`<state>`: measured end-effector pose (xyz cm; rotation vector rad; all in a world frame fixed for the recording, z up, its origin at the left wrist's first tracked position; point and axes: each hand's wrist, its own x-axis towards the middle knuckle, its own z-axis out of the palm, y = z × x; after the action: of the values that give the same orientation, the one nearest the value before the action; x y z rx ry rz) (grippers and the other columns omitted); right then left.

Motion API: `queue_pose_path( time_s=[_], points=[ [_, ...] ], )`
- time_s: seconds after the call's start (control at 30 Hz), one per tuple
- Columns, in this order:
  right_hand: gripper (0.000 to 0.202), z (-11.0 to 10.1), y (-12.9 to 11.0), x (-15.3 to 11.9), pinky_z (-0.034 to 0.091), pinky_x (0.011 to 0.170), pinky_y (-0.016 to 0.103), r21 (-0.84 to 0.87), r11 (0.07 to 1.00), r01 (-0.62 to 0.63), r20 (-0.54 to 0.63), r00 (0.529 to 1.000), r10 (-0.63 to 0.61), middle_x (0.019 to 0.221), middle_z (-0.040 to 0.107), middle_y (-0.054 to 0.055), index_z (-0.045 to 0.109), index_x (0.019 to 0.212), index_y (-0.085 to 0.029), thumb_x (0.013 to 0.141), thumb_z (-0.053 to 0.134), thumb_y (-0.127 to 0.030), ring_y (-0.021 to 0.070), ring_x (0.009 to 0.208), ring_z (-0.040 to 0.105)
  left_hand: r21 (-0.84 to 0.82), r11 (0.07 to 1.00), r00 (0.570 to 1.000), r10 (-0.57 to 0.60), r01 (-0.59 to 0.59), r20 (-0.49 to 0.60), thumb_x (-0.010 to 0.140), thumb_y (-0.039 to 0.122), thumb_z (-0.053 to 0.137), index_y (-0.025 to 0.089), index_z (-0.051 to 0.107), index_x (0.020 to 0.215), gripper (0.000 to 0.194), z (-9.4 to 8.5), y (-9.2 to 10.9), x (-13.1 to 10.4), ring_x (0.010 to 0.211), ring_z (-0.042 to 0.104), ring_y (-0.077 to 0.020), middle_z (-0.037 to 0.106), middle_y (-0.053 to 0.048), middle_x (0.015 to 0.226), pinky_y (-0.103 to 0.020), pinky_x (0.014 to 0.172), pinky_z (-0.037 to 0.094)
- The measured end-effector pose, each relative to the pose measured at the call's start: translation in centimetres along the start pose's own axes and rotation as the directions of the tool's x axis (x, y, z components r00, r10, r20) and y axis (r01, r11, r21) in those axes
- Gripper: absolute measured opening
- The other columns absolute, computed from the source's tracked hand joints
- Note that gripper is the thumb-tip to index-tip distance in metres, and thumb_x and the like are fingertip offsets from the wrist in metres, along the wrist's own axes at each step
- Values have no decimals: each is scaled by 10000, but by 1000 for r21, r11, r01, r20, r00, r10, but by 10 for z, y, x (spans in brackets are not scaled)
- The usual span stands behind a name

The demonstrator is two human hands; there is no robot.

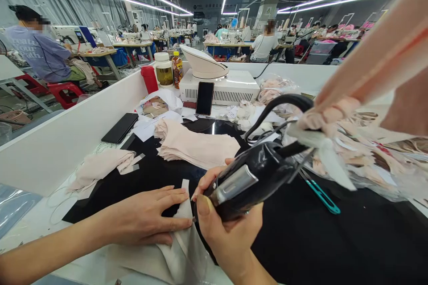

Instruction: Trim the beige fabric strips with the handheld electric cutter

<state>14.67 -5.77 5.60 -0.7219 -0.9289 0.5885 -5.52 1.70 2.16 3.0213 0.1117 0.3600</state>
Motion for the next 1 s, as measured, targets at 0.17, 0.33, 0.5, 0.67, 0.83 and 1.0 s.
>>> queue_pose_path(
  time_s=[0.17, 0.33, 0.5, 0.67, 0.83, 1.0],
  points=[
    [443, 1, 5, -2, 614, 622, 334, -2, 1000, -18, 0, 1000, 18, 866, 658, -24, 546, 1254, -285, 914, 826, -330, 153, 676, 659, -24, 1000, 1000, -3, 4, 10, 1090, 424, 597, 251, 670, 1372, 339, -3, 0, 0, 1307, 613, -321, 606, -199, 1372, -486, 1091, 560],
    [372, 4, 5, 1, 612, 609, 319, -10, 1000, -16, 4, 1000, 16, 856, 670, -29, 562, 1235, -282, 941, 790, -302, 141, 641, 665, -12, 1000, 999, -11, 11, 35, 1093, 451, 583, 264, 643, 1388, 354, -2, 0, 0, 1346, 599, -316, 591, -203, 1408, -505, 1111, 550],
    [404, 8, 9, 7, 603, 588, 289, 42, 999, 5, -6, 1000, -4, 866, 685, -34, 566, 1243, -282, 919, 808, -267, 130, 643, 668, -12, 1000, 999, -10, 11, 43, 1082, 437, 605, 254, 642, 1371, 345, -2, 1, 0, 1289, 634, -315, 593, -207, 1402, -529, 1098, 560],
    [383, 11, 11, 7, 612, 591, 294, 12, 1000, -2, -13, 1000, 2, 855, 691, -42, 562, 1217, -279, 913, 782, -205, 130, 637, 670, -19, 1000, 1000, -12, 13, 27, 1072, 419, 632, 237, 658, 1373, 353, 0, 1, -1, 1294, 641, -334, 578, -222, 1438, -541, 1110, 550],
    [413, 9, 13, 9, 607, 579, 301, 20, 1000, -7, -12, 1000, 7, 863, 686, -45, 552, 1234, -289, 905, 787, -205, 128, 616, 663, -19, 1000, 1000, -24, 24, 10, 1060, 422, 657, 259, 647, 1399, 376, 3, 1, -2, 1260, 651, -312, 586, -193, 1428, -530, 1124, 542],
    [415, 12, 16, 13, 602, 581, 303, 4, 1000, -10, -16, 1000, 10, 860, 682, -52, 544, 1224, -298, 900, 788, -211, 128, 615, 661, -21, 999, 999, -27, 26, -23, 1067, 421, 646, 249, 676, 1361, 342, 4, 3, -2, 1249, 647, -308, 590, -188, 1413, -509, 1127, 539]
  ],
)
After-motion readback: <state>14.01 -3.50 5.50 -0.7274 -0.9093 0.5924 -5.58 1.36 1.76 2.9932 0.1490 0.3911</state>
